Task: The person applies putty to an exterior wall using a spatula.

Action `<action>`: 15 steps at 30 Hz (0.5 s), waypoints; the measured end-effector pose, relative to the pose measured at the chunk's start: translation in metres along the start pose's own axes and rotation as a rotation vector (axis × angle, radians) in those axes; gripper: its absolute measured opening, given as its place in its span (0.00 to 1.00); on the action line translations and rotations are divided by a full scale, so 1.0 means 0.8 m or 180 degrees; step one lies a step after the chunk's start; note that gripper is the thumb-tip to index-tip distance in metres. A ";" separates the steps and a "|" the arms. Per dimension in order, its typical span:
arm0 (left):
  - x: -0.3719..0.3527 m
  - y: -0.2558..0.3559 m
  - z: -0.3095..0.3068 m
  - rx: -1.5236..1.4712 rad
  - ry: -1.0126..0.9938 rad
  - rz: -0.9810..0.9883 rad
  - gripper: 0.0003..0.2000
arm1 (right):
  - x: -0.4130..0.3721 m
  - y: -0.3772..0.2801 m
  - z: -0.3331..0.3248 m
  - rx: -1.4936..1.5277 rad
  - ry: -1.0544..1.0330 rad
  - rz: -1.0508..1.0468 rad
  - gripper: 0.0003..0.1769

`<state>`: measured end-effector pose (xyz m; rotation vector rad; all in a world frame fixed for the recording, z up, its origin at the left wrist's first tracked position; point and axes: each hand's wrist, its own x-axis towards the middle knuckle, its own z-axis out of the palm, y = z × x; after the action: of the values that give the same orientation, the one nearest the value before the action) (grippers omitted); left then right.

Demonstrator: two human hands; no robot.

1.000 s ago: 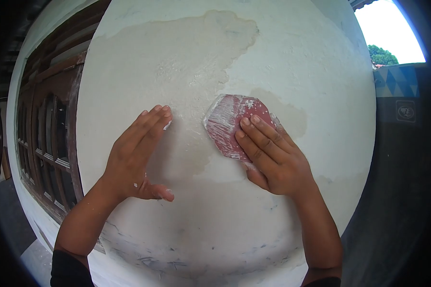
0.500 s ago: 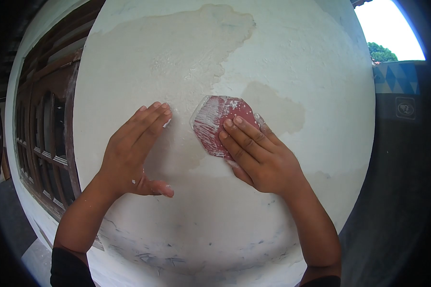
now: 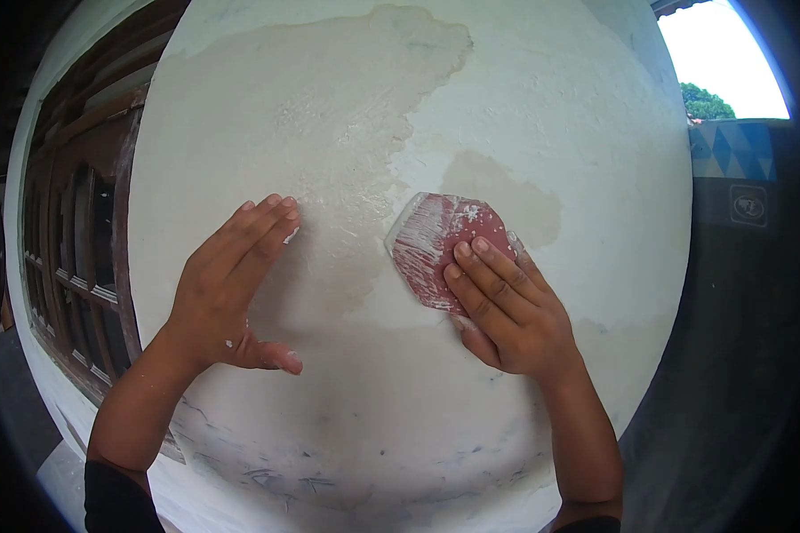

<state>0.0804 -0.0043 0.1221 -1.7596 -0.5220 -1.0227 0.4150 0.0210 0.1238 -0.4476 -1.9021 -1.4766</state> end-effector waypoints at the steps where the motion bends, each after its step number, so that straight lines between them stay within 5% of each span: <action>1: 0.000 0.000 0.001 0.0003 -0.0008 -0.0001 0.56 | 0.004 0.000 -0.001 0.0009 0.0085 0.0015 0.27; 15: -0.002 -0.004 0.011 0.0020 0.0081 -0.0039 0.58 | 0.017 0.000 0.003 -0.0036 0.0048 -0.0202 0.26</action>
<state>0.0805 0.0054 0.1212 -1.7377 -0.5200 -1.0494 0.4048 0.0212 0.1327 -0.3835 -1.9127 -1.5281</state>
